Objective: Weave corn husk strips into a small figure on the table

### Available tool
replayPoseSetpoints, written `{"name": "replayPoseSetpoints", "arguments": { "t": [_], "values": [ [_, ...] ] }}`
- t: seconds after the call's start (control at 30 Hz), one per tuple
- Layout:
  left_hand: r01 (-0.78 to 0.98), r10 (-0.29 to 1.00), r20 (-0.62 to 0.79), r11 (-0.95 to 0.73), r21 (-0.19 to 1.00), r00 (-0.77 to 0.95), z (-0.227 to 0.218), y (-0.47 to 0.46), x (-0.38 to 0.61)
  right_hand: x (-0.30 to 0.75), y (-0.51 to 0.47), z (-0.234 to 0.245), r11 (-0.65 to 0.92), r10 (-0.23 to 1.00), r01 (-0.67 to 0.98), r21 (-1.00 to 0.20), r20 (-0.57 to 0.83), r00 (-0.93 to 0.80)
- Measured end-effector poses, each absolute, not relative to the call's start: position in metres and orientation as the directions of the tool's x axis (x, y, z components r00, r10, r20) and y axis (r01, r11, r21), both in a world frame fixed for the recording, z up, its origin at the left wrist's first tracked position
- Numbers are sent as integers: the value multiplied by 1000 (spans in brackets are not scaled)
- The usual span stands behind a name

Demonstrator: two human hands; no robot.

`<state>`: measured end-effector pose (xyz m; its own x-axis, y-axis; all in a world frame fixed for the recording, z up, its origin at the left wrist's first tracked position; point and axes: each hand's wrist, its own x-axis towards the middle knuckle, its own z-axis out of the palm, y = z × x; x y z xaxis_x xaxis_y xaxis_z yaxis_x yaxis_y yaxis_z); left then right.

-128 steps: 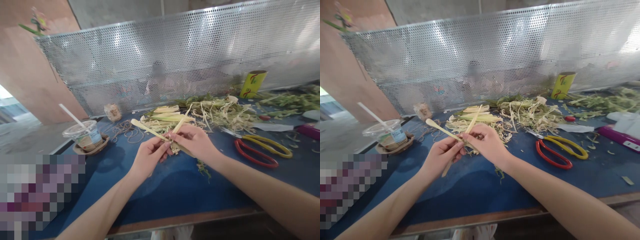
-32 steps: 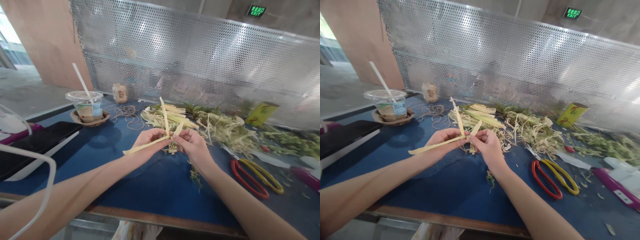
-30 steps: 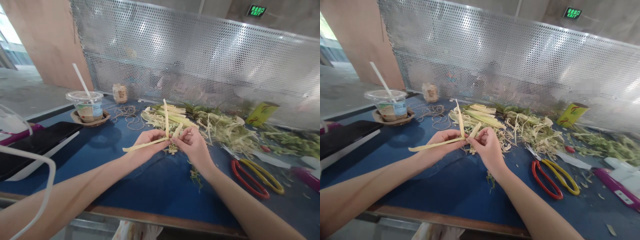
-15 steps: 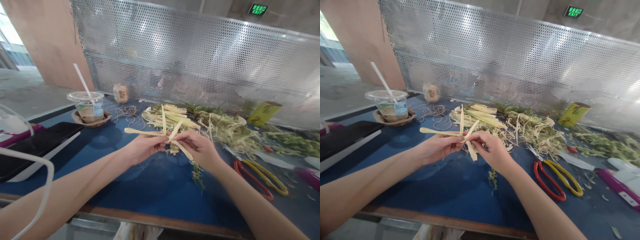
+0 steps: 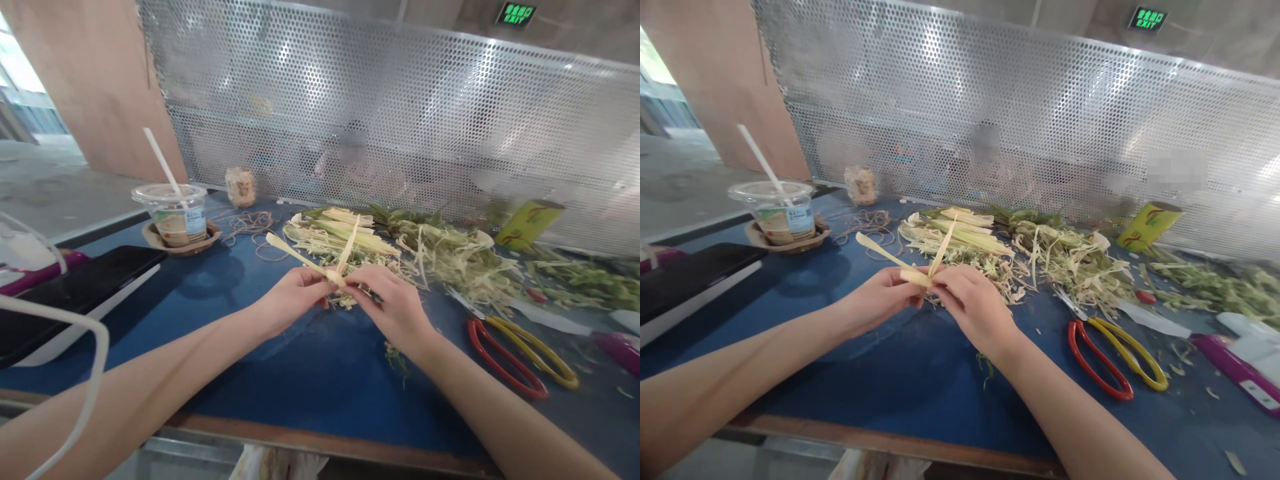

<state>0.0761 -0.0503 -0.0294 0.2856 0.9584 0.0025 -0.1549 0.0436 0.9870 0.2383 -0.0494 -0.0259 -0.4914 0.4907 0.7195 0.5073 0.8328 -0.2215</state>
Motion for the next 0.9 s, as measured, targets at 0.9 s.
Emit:
{"name": "replayPoseSetpoints", "arguments": {
  "t": [0.9],
  "values": [
    [226, 899, 161, -270, 936, 406, -23, -58, 76, 232, -54, -24, 679, 699, 467, -567, 693, -177]
  ]
}}
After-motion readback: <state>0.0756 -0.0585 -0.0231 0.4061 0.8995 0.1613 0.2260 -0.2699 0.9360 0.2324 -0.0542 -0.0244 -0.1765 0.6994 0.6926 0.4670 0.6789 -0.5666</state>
